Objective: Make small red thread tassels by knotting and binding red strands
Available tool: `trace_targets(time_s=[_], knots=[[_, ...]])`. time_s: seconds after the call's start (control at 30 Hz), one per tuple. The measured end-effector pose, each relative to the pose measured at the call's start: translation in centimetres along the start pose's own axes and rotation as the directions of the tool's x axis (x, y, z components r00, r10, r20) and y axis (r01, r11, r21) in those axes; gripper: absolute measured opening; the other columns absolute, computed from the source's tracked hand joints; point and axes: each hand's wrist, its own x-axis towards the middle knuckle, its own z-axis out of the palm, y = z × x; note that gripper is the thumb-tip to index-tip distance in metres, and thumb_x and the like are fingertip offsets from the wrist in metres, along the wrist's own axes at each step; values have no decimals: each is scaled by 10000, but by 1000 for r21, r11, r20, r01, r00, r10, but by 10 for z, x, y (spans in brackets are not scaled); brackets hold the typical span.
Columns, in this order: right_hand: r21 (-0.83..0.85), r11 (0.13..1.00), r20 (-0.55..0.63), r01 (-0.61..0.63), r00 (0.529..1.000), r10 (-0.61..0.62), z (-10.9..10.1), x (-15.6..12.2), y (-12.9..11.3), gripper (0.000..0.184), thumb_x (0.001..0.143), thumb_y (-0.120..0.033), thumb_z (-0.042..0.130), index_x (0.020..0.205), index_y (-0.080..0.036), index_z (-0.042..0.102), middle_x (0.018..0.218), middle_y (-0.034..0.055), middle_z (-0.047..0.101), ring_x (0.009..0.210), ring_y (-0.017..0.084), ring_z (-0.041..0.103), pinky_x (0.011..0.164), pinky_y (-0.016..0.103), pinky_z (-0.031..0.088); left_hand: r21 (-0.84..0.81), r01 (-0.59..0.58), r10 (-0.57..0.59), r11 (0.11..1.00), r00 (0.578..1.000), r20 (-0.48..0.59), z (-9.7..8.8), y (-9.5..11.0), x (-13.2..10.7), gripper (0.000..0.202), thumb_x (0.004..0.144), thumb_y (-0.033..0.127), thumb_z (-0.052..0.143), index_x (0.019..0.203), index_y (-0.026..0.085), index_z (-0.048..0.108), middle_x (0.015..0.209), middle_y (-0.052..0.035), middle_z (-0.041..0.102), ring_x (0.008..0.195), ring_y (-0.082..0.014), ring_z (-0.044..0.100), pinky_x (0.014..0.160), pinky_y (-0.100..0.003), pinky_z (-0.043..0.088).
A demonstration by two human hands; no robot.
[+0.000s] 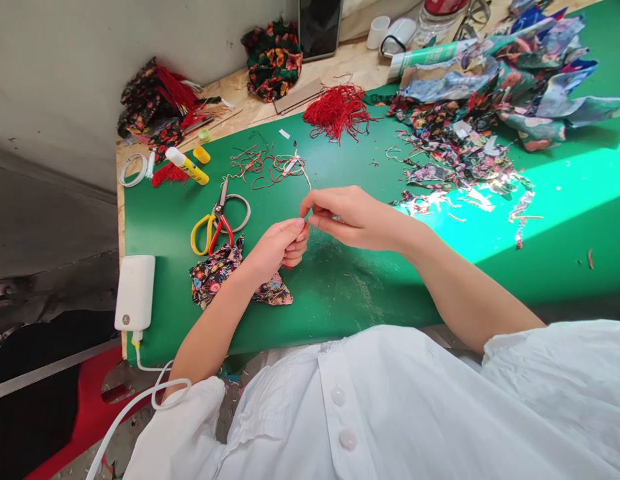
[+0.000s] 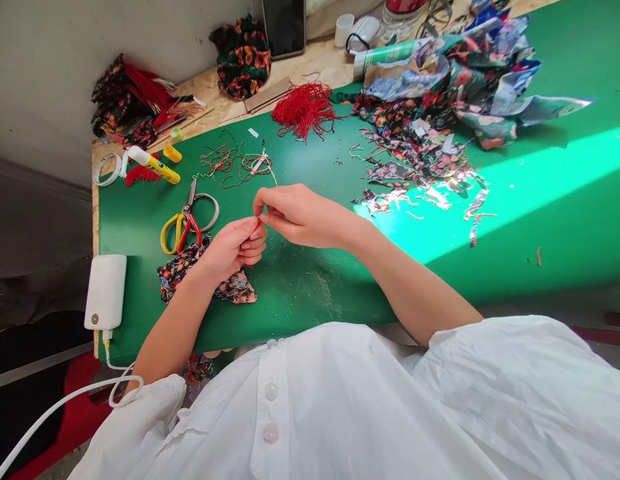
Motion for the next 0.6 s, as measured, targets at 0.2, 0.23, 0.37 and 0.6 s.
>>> trace_targets(time_s=[0.2, 0.23, 0.37, 0.6], knots=[[-32, 997, 48, -73, 996, 74, 4, 1, 0, 184, 967, -277, 368, 849, -178, 468, 685, -13, 491, 597, 105, 394, 595, 229, 281, 21, -17, 17, 1000, 1000, 19, -1, -2, 0, 380, 917, 401, 486, 640, 167, 368, 531, 91, 232, 411, -20, 185, 387, -137, 168], [-37, 996, 68, -83, 994, 86, 4, 1, 0, 189, 966, -286, 372, 839, -178, 461, 687, -12, 490, 598, 104, 394, 597, 230, 283, 21, -21, 20, 1000, 1000, 20, -1, -2, 0, 380, 915, 402, 489, 642, 167, 370, 533, 91, 234, 411, -19, 187, 387, -136, 169], [-9, 998, 95, -69, 993, 70, 6, 1, 1, 207, 954, -279, 391, 780, -180, 440, 672, -18, 471, 592, 96, 383, 591, 226, 277, 15, -4, 4, 1000, 1000, -11, -1, 0, 0, 382, 917, 407, 485, 642, 167, 371, 526, 92, 236, 405, -18, 187, 384, -131, 173], [46, 998, 7, -48, 999, 48, 11, 3, 2, 208, 921, -210, 408, 714, -187, 393, 593, -57, 373, 546, 75, 310, 567, 207, 254, -42, 0, -1, 999, 1000, -23, 0, 1, 1, 348, 933, 351, 456, 647, 162, 394, 510, 80, 288, 401, -23, 199, 391, -136, 185]])
